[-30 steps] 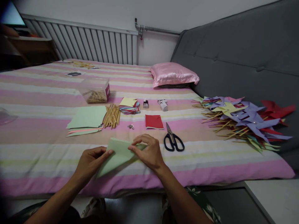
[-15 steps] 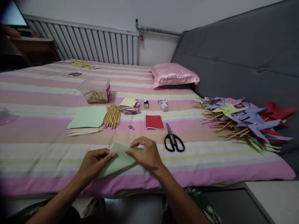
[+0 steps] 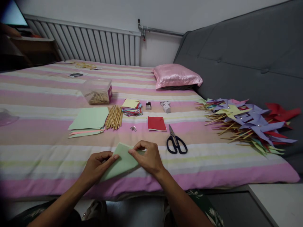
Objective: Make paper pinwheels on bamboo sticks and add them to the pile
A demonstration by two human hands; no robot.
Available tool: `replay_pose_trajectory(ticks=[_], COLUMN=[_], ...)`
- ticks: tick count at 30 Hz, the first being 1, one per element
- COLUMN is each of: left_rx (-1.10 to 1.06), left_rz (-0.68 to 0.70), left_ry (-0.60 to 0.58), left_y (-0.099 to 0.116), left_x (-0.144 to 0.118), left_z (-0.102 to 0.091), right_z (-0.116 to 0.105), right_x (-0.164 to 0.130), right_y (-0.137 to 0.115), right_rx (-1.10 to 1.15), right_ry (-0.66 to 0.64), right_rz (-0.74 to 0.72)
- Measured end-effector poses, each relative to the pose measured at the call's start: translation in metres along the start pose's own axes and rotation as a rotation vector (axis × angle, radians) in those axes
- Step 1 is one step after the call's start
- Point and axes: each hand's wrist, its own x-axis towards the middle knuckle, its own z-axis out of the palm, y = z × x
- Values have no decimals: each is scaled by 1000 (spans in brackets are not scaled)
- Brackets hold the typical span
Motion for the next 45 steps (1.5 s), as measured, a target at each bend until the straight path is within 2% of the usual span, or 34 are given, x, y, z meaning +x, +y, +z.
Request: replay_pose_trajectory(ticks=[7, 17, 23, 26, 29, 32, 45], left_rx=[64, 19, -12, -121, -234, -265, -283], left_rz=[52, 63, 25, -43, -121, -164, -202], left_ry=[-42, -124, -152, -166, -160, -130, -54], left_y=[2, 5, 3, 4, 6, 9, 13], left_x=[-2, -2, 0, 1, 1, 1, 1], left_z=[-1, -4, -7, -7, -3, 1, 4], right_z=[1, 5, 5, 7, 11, 14, 16], right_x=[0, -1, -2, -4, -5, -6, -6], right_y=[-2, 1, 2, 2, 0, -2, -2], right_rx=[-28, -38, -93, -119, -127, -136, -136], right_ry=[58, 126, 116, 69, 34, 50, 91], right_rz=[-1, -16, -67, -120, -153, -168, -164])
